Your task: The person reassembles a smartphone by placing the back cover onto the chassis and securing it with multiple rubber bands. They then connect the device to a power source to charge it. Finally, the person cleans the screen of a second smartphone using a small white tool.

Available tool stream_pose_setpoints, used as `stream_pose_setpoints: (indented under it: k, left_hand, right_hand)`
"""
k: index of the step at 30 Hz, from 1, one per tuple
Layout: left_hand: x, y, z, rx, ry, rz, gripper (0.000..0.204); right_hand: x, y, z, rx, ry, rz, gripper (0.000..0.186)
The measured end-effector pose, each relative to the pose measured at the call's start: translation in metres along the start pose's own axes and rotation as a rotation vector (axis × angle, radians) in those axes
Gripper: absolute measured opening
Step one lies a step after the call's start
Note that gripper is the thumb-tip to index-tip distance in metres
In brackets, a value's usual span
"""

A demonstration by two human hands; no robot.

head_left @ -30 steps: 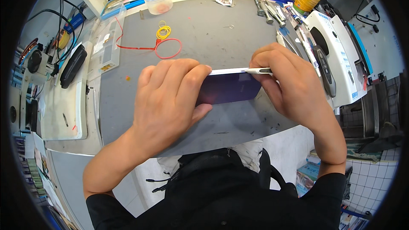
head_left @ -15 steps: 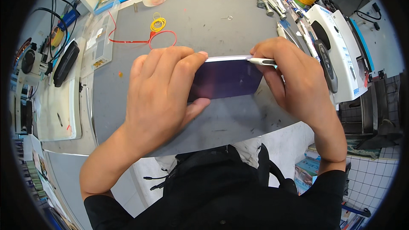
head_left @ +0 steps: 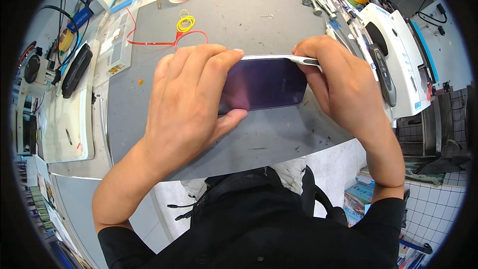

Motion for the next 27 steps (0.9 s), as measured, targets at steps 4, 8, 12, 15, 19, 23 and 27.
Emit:
stream_pose_setpoints:
  k: [4, 8, 12, 15, 19, 23, 27]
  left_hand:
    - [0.001, 0.0, -0.002, -0.007, -0.004, 0.004, 0.081]
    - [0.0, -0.003, -0.005, -0.061, 0.009, -0.012, 0.075]
    - [0.0, -0.003, -0.006, -0.064, -0.009, -0.008, 0.076]
    - [-0.001, -0.003, -0.005, -0.051, -0.016, 0.001, 0.076]
    - [0.0, -0.002, -0.001, -0.027, -0.026, 0.014, 0.075]
    - [-0.001, 0.0, 0.002, -0.007, -0.032, 0.038, 0.077]
    - [-0.001, 0.0, 0.005, 0.022, -0.047, 0.034, 0.082]
  right_hand:
    - [-0.002, -0.005, -0.001, -0.032, 0.001, 0.006, 0.026]
    - [-0.003, -0.009, -0.003, -0.04, 0.027, 0.053, 0.027]
    - [-0.002, -0.009, -0.002, -0.026, 0.056, 0.052, 0.024]
    - [0.002, -0.006, 0.003, 0.009, 0.044, 0.004, 0.018]
    - [0.012, 0.004, 0.008, 0.064, 0.007, -0.081, 0.013]
    - [0.025, 0.01, 0.011, 0.077, 0.046, -0.201, 0.016]
    - [0.034, 0.013, 0.018, 0.108, 0.113, -0.305, 0.018]
Point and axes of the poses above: each hand's wrist, its own x-axis towards the middle knuckle, its own y-axis out of the back of the hand, z = x × y, the point moved 5 cm from there along x, towards the middle knuckle, and after that the axes turned 4 degrees about -x, right-handed, at the moved point
